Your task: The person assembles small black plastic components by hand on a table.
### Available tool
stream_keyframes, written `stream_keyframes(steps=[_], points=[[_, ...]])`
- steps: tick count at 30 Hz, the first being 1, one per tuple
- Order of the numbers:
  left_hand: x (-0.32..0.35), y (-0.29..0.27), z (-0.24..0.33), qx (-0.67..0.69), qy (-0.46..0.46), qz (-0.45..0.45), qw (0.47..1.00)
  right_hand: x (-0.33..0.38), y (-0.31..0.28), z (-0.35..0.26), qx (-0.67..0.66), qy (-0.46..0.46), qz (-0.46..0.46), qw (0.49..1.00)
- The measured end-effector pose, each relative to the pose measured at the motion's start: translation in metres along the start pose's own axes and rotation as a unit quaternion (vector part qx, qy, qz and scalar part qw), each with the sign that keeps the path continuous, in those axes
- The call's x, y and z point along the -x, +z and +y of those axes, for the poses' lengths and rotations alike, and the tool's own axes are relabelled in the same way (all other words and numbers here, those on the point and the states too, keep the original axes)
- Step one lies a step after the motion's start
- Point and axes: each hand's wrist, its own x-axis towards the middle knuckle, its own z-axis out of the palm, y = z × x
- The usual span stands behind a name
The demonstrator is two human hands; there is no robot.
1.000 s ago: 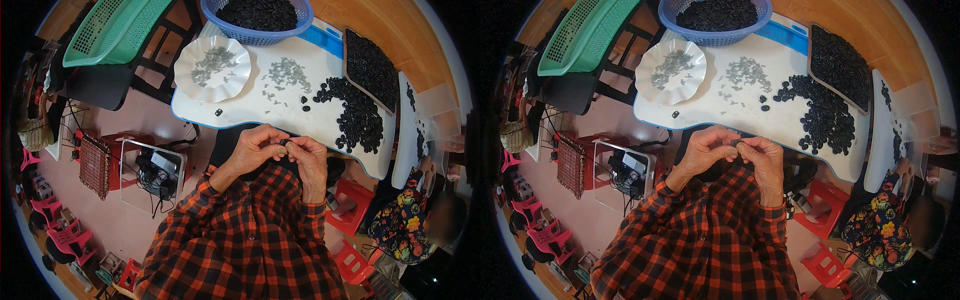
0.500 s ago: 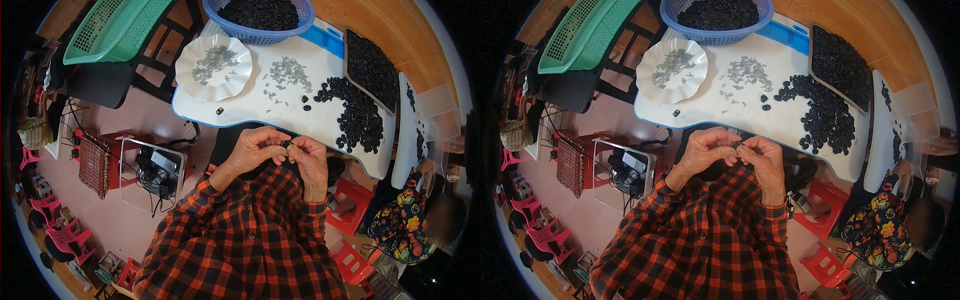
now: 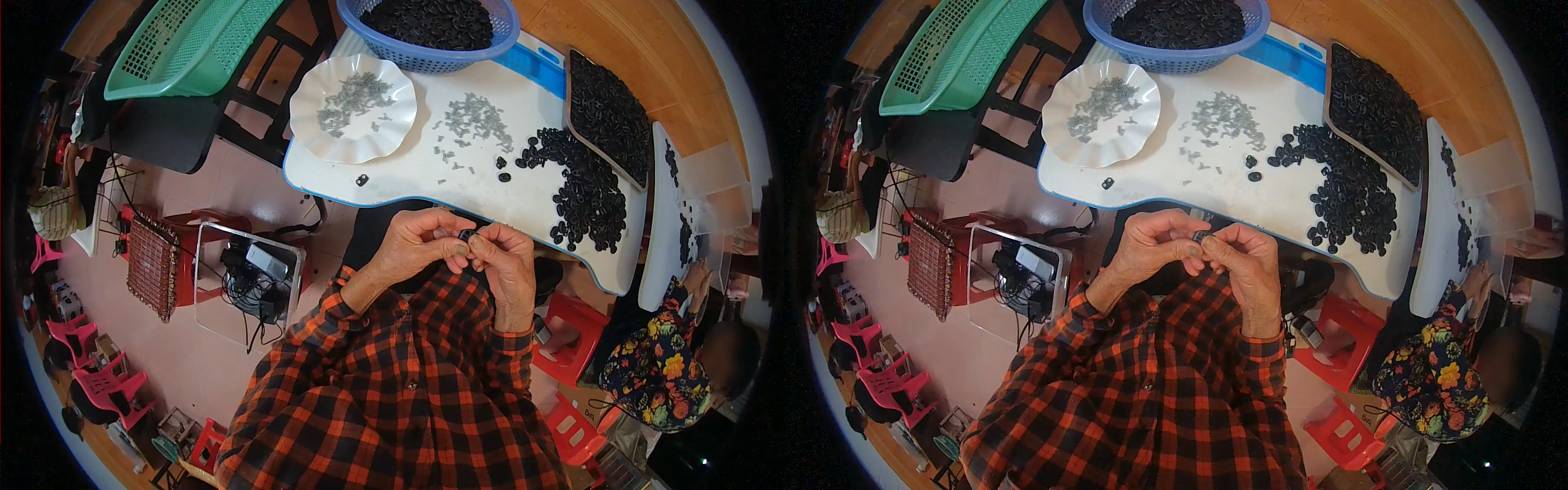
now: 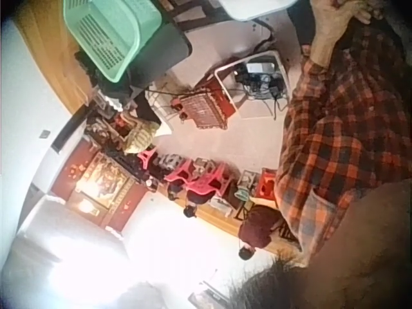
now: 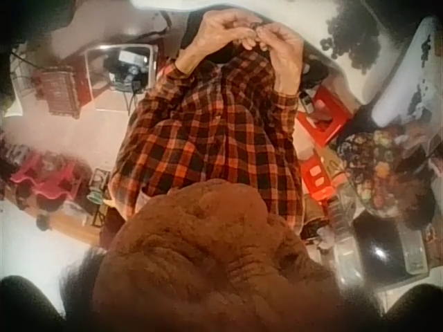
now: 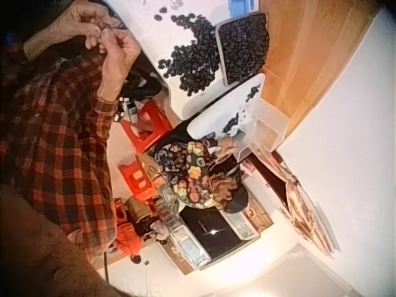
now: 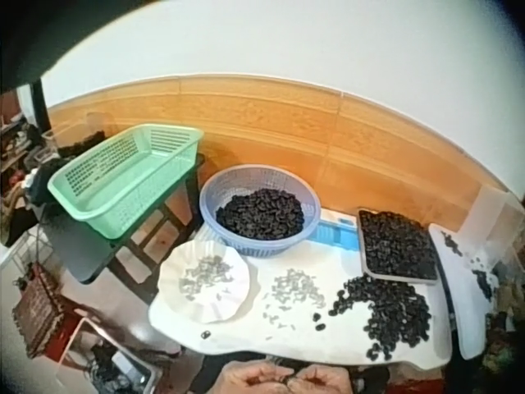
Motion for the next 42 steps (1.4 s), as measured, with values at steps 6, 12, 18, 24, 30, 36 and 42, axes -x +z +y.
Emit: stream_keyframes(steps=[6,12,18,24,30,36,42], points=[[0.0,-0.002,0.0,-0.045,0.019,0.005,0.999,0.0,0.003,-0.003,0.033,0.015,0.014,0.999],[0.001,-0.005,0.0,-0.023,0.008,0.015,1.0,0.003,0.009,-0.006,0.035,-0.004,0.009,0.999],[0.003,-0.005,0.0,0.011,-0.007,0.021,1.0,0.004,0.01,-0.004,0.052,-0.016,0.0,0.999],[0.004,-0.006,0.002,0.017,-0.001,0.015,1.0,0.005,0.013,-0.005,0.07,-0.013,0.013,0.997],[0.005,-0.005,0.003,0.003,0.012,0.015,1.0,0.005,0.017,-0.007,0.081,-0.019,0.027,0.996],[0.006,-0.005,0.0,-0.008,0.028,0.006,1.0,0.006,0.019,-0.011,0.107,-0.002,0.033,0.994],[0.007,-0.006,0.001,-0.006,0.04,-0.001,0.999,0.006,0.022,-0.01,0.11,-0.001,0.036,0.993]])
